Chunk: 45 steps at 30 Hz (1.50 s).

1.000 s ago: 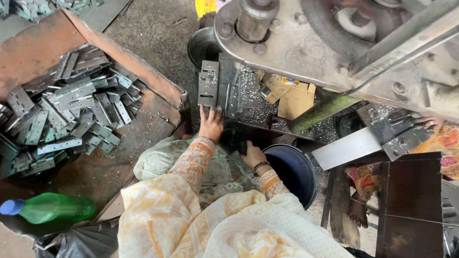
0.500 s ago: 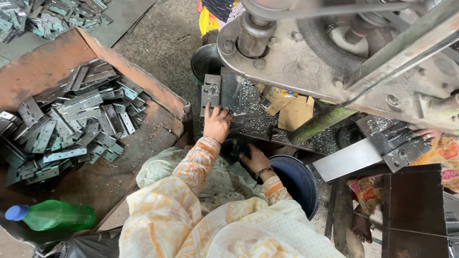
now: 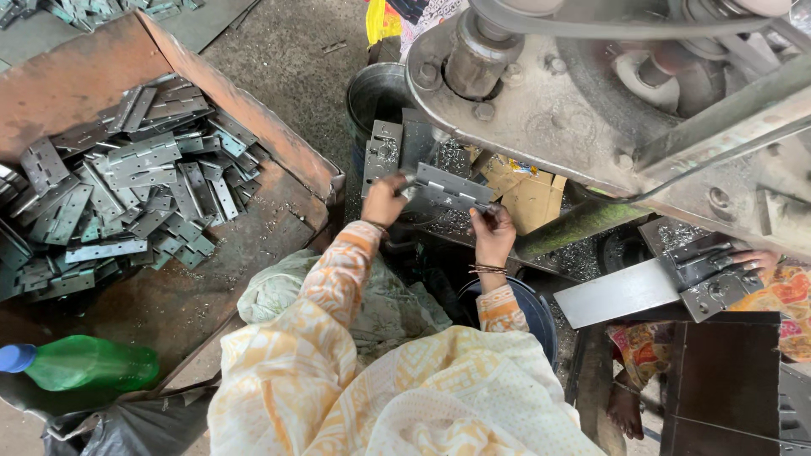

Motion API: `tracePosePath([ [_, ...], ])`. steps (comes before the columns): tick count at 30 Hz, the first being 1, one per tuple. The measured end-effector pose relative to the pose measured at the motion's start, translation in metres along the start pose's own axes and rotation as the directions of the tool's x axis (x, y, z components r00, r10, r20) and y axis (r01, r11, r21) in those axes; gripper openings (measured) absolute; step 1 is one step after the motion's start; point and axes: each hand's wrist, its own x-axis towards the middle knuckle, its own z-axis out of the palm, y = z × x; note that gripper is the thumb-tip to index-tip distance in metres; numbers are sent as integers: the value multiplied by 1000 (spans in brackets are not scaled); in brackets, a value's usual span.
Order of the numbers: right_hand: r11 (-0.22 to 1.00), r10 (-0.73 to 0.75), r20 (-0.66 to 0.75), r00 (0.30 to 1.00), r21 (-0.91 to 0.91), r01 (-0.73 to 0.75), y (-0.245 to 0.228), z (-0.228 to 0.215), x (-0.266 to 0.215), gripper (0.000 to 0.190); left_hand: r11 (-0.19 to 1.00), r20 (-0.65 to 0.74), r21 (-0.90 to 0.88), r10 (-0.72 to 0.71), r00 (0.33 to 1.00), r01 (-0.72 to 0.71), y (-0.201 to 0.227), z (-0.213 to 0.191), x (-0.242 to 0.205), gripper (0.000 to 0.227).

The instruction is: The person repeatedly picks up small metal brackets from a pile, places them into a press machine, and operates the lever to process them. The processed brackets are ejected and collected in a bucket below.

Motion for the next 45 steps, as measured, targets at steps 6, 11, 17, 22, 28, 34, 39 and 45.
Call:
tracePosePath([
  [6,664,-223,426,877,-592,456,-26,42,-17,31,756,3,647,123,992,-96,29,-18,-19,61],
  [11,703,-94,513,853,-572,422,-10,72,-40,48,615,227,767,11,974,-185,28,6,-55,60],
  [17,761,-187,484,855,-479,438,-17,43,-68,59,479,329,825,23,944,-299,20,14,-44,52],
  [22,626,357,486,798,-758,182,-19,4,-107,76,543,358,790,-32,933,-285,16,19,-24,48],
  [28,506,550,327,769,-863,5,22,2,-147,84,532,340,800,-21,940,-277,18,18,-19,42],
  [34,517,571,272,774,-852,-82,43,1,-162,80,527,320,812,-46,946,-249,24,22,-23,40],
  [39,546,530,368,764,-837,24,29,-3,-134,81,467,321,848,-76,944,-250,23,21,-19,41],
  [45,509,538,394,745,-857,86,40,-6,-121,79,511,329,826,-94,940,-238,20,27,-14,41],
])
